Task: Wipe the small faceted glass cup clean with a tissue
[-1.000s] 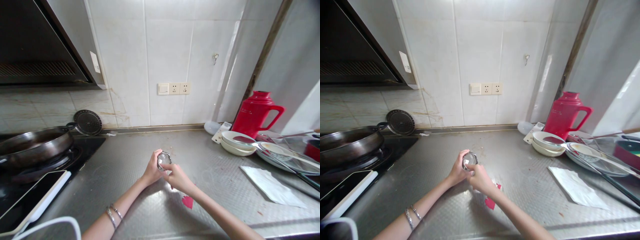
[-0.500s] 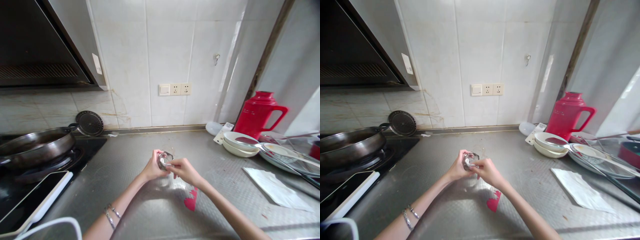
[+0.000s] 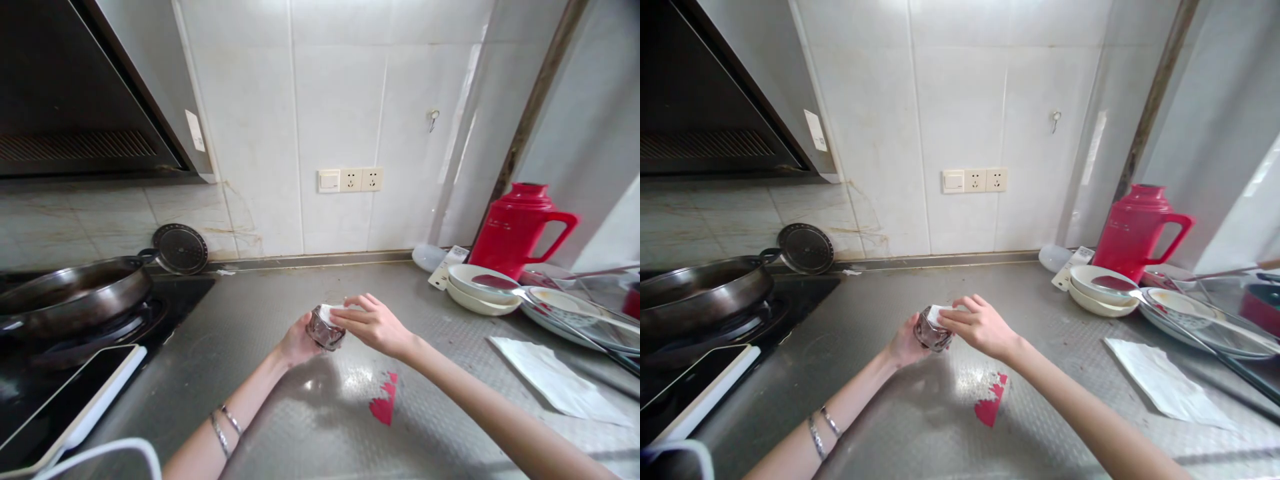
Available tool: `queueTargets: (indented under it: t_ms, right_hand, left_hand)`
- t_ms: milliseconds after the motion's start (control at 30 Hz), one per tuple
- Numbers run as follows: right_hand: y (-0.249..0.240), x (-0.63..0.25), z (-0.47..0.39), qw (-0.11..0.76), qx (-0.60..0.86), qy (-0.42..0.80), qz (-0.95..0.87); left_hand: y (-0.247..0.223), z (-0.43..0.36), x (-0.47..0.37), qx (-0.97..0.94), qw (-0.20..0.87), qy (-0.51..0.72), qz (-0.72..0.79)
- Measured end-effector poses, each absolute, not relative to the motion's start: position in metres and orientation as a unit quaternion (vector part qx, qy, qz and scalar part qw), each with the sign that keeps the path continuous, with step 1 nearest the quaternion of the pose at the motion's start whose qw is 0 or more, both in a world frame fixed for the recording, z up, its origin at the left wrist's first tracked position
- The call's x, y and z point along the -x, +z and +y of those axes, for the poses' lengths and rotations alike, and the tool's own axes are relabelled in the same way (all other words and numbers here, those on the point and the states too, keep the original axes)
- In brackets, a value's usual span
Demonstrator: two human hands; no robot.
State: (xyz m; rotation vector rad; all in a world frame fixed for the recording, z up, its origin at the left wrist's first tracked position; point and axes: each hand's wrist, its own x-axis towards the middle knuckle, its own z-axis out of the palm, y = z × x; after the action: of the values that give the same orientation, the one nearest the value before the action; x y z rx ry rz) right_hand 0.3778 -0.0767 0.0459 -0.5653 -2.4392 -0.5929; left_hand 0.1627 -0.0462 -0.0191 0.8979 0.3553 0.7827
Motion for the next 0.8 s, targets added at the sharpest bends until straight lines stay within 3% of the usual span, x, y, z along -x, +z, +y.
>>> queueTargets:
  t_ms: [133, 333, 633, 800]
  right_hand:
    - [0.058, -0.376, -0.068, 0.191, 0.087, -0.310, -0.927]
    - [0.064, -0.377, -0.055, 0.102, 0.002, -0.372, -0.923]
    - [0.068, -0.371, -0.049, 0.012, -0.004, -0.359, -0.933]
    - [0.070, -0.369, -0.058, 0.010, 0.079, -0.376, -0.923]
  left_hand:
    - [-0.018, -0.048, -0.165, -0.345, 0.867, 0.338, 0.122]
    - [-0.016, -0.044, -0.166, -0.328, 0.886, 0.273, 0.178]
    - [-0.020, -0.046, -0.172, -0.358, 0.864, 0.266, 0.234]
    - [-0.011, -0.047, -0.173, -0.328, 0.845, 0.321, 0.275]
